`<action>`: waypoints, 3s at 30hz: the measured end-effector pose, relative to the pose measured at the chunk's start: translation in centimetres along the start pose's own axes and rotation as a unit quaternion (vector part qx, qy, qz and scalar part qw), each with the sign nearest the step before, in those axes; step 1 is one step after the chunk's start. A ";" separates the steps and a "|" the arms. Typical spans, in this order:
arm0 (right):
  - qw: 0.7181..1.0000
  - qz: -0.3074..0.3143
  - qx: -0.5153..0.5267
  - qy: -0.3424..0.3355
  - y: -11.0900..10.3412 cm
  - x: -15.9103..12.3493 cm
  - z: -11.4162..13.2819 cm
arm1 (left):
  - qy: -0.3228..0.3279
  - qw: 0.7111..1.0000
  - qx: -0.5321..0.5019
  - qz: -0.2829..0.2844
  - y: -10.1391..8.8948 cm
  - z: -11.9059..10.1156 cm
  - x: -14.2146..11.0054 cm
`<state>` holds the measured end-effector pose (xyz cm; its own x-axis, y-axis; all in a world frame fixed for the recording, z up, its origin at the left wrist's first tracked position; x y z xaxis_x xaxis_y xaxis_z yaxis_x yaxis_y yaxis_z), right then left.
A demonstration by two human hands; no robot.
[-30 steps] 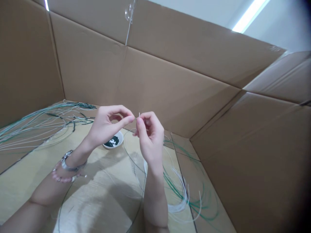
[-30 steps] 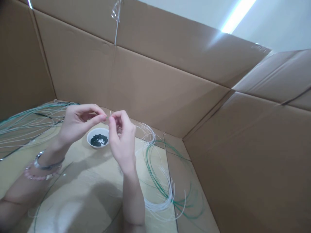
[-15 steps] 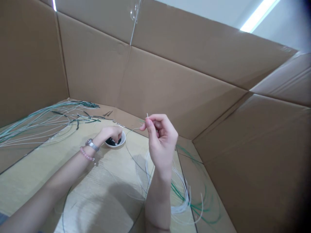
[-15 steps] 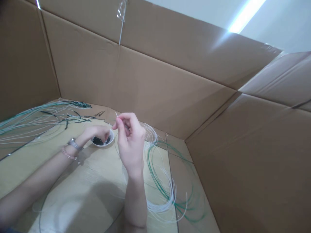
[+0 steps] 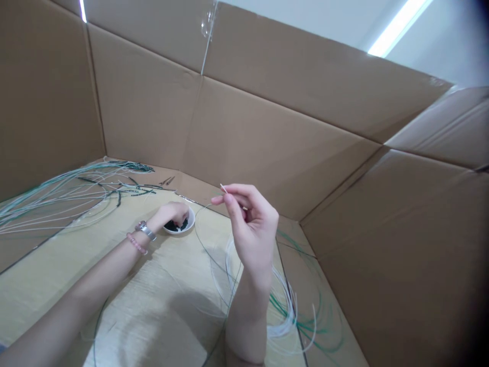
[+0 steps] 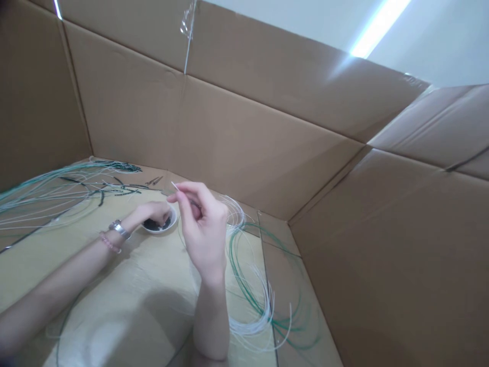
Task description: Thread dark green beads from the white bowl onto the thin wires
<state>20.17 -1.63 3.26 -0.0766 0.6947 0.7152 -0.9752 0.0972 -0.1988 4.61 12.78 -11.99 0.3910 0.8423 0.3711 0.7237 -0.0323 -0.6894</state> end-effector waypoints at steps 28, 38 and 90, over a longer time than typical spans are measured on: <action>0.945 -0.100 -0.200 -0.238 1.2 -2.1 3.1 | -0.007 0.768 -0.638 -0.052 -7.5 -16.1 -4.2; 0.941 -0.099 -0.220 -0.235 1.4 -2.2 3.8 | 0.044 0.783 -0.619 -0.048 -7.5 -16.9 -4.6; 0.917 -0.107 -0.268 -0.277 0.8 -1.9 4.3 | 0.168 0.916 -0.297 -0.214 -10.6 -16.2 -5.9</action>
<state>18.64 -5.93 4.63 -0.1347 0.1653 0.9770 -0.7493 0.6282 -0.2096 3.85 -0.58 3.25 0.0806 0.6370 0.7666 0.9939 -0.1089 -0.0139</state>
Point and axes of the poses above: each hand's wrist, its own x-axis towards the middle knuckle, its own y-axis out of the palm, z = x × y, the point moved 2 cm from there along x, towards the middle knuckle, and after that the axes turned 9 degrees about x, right-handed, at the moved point
